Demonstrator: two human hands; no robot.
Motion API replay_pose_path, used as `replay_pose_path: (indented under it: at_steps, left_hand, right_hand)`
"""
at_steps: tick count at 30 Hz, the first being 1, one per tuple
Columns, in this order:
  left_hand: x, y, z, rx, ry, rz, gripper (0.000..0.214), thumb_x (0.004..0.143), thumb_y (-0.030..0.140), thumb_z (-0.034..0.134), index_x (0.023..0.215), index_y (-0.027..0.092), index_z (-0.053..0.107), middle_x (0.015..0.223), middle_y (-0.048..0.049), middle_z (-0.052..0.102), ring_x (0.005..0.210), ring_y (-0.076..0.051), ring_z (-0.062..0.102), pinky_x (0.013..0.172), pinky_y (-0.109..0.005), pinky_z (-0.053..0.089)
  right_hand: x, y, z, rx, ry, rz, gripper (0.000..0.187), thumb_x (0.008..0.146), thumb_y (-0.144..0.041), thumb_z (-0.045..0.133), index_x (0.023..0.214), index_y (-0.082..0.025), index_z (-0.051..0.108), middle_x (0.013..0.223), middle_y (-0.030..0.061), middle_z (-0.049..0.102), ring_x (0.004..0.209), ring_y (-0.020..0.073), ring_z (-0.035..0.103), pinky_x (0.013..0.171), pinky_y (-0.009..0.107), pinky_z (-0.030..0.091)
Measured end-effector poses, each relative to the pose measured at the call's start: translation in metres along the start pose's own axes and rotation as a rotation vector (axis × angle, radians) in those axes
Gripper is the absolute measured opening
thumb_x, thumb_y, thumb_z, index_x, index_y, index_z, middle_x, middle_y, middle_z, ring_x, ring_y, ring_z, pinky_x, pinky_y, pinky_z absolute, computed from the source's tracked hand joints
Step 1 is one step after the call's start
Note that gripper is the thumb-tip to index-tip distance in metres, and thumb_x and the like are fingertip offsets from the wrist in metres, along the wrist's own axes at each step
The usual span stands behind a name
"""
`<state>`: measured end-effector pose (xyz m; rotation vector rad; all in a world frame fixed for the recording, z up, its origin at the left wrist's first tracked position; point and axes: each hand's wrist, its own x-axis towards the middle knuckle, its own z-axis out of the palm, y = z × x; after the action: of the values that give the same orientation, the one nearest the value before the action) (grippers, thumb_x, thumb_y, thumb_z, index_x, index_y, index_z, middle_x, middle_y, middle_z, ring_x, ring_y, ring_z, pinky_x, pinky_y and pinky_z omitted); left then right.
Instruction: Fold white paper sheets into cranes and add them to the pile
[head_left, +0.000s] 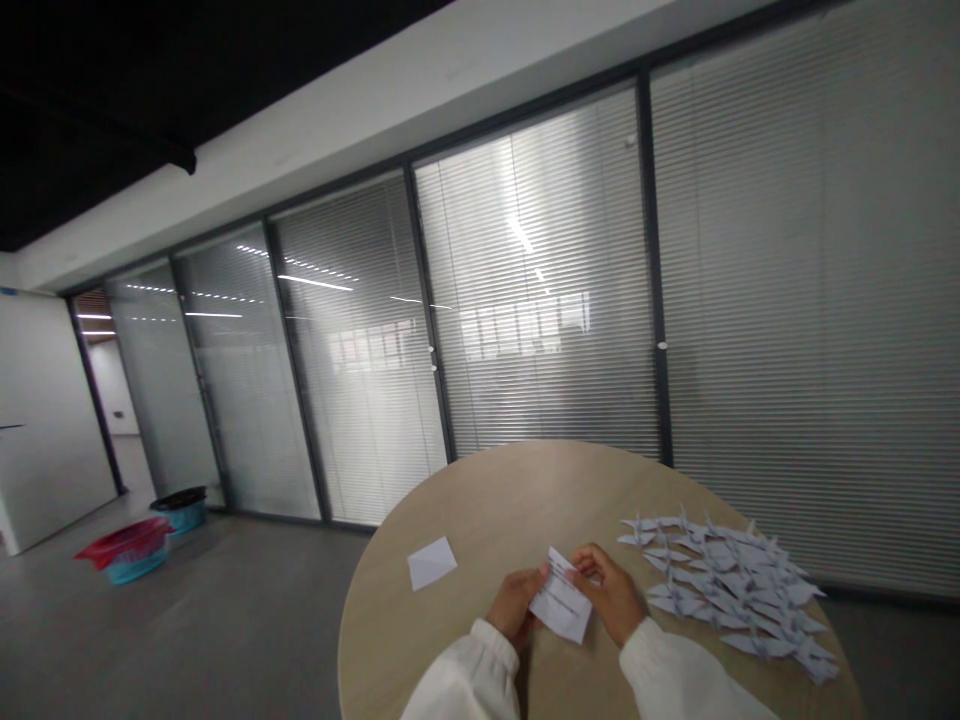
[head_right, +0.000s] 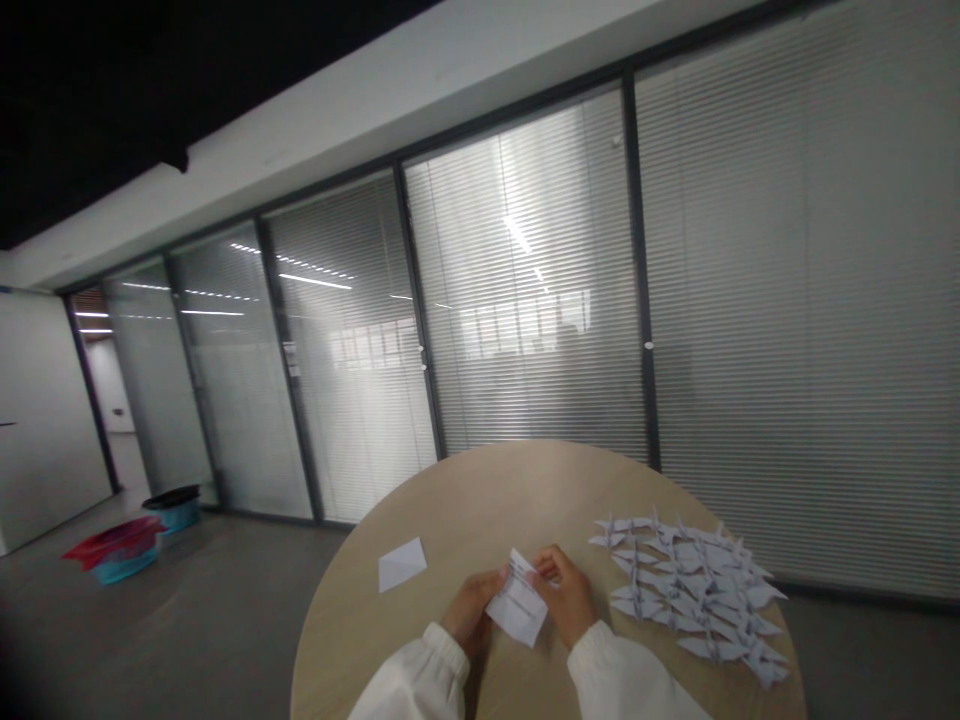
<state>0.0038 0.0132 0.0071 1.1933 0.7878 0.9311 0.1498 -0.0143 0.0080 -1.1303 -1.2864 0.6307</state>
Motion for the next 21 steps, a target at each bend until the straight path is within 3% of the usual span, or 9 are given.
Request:
replay_pose_path:
  at_steps: [13, 21]
  left_hand:
    - [0.0058, -0.0043, -0.0063, 0.076, -0.054, 0.056, 0.042, 0.054, 0.05, 0.066, 0.06, 0.008, 0.066, 0.051, -0.0041, 0.059, 0.047, -0.011, 0.047, 0.05, -0.023, 0.031]
    - [-0.0031, -0.0002, 0.0001, 0.049, -0.045, -0.069, 0.044, 0.049, 0.054, 0.067, 0.053, 0.01, 0.062, 0.043, 0.001, 0.05, 0.042, -0.009, 0.042, 0.048, -0.024, 0.035]
  right_hand:
    - [-0.0007, -0.0029, -0.0008, -0.046, -0.032, -0.035, 0.012, 0.063, -0.029, 0.058, 0.067, -0.019, 0.054, 0.066, -0.0002, 0.06, 0.065, 0.0157, 0.056, 0.062, 0.024, 0.043]
    - [-0.0023, -0.0066, -0.0031, -0.113, -0.068, -0.036, 0.012, 0.066, -0.03, 0.056, 0.067, -0.019, 0.056, 0.067, 0.0002, 0.061, 0.068, 0.017, 0.057, 0.064, 0.025, 0.042]
